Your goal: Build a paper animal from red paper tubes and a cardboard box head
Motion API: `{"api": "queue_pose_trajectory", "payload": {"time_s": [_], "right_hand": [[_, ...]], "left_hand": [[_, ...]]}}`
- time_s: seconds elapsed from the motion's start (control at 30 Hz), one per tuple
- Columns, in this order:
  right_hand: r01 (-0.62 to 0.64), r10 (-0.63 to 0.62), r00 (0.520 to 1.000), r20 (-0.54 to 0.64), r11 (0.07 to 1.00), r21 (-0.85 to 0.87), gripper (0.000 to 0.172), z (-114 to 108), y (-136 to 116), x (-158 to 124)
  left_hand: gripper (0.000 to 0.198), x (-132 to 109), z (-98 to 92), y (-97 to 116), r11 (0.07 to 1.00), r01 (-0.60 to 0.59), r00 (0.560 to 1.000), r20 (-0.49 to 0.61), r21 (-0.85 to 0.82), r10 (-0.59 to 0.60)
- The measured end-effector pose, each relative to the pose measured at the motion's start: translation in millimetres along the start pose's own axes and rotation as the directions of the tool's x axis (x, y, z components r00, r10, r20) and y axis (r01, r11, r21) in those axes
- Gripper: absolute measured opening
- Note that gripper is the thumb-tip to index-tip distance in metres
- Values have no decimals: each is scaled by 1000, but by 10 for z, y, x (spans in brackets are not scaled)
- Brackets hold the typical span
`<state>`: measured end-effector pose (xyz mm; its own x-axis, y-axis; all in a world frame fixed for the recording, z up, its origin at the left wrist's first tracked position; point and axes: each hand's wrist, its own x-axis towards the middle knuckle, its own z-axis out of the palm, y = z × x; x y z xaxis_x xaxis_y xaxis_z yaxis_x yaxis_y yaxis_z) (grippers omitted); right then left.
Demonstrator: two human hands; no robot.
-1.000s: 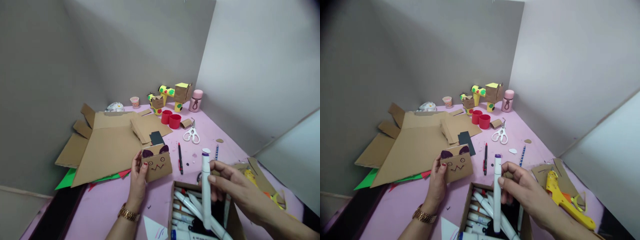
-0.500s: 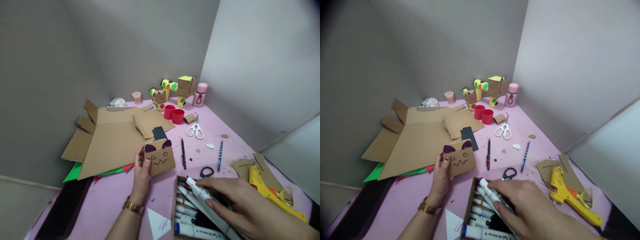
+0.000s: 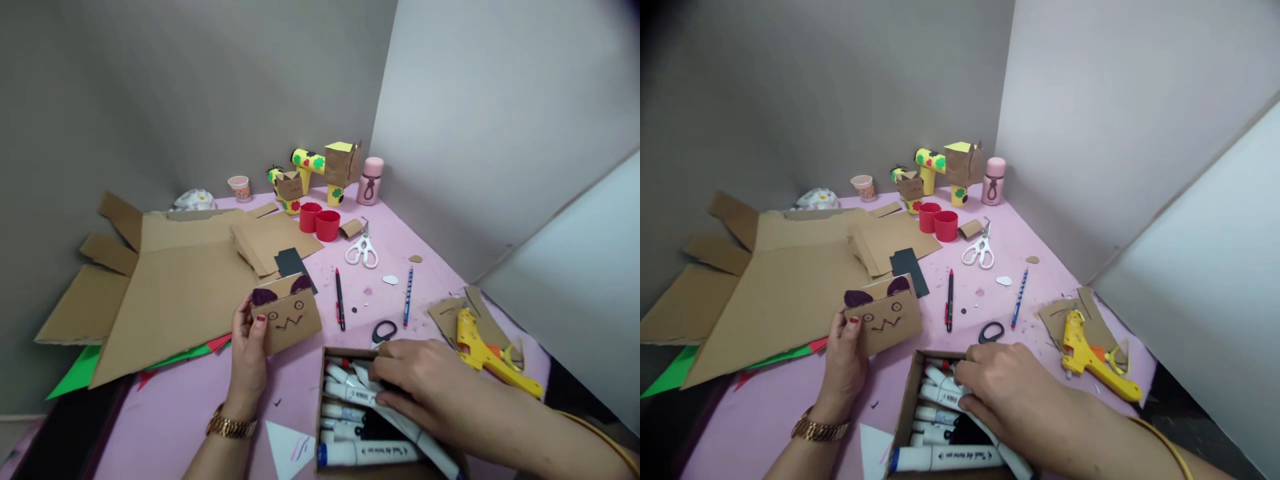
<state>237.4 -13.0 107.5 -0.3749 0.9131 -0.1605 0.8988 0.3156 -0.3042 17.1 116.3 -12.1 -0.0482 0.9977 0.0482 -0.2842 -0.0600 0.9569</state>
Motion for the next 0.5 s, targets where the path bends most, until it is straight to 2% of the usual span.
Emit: {"api": "queue_pose_trajectory", "payload": {"time_s": [0.07, 0.13, 0.3, 0.4, 0.5], "right_hand": [[19, -19, 1000, 20, 999, -38, 6, -10, -11, -82], [59, -57, 998, 25, 993, -103, 14, 37, -7, -171], [140, -188, 977, -101, 921, -364, 35, 408, 73, -289], [149, -221, 967, -129, 896, -417, 42, 560, 104, -290], [146, -231, 958, -170, 903, -405, 46, 527, 148, -339]], "left_hand": [[52, 1, 5, 5, 1000, 2, 1000, -5, 4, -2], [52, -7, 13, 16, 1000, 6, 1000, -9, 8, -6], [51, -34, 15, 21, 1000, 4, 1000, 3, 2, -4], [50, -37, 0, 2, 1000, 2, 1000, 3, 4, -2], [50, -33, -8, -7, 1000, 11, 1000, 1, 5, -11]]}}
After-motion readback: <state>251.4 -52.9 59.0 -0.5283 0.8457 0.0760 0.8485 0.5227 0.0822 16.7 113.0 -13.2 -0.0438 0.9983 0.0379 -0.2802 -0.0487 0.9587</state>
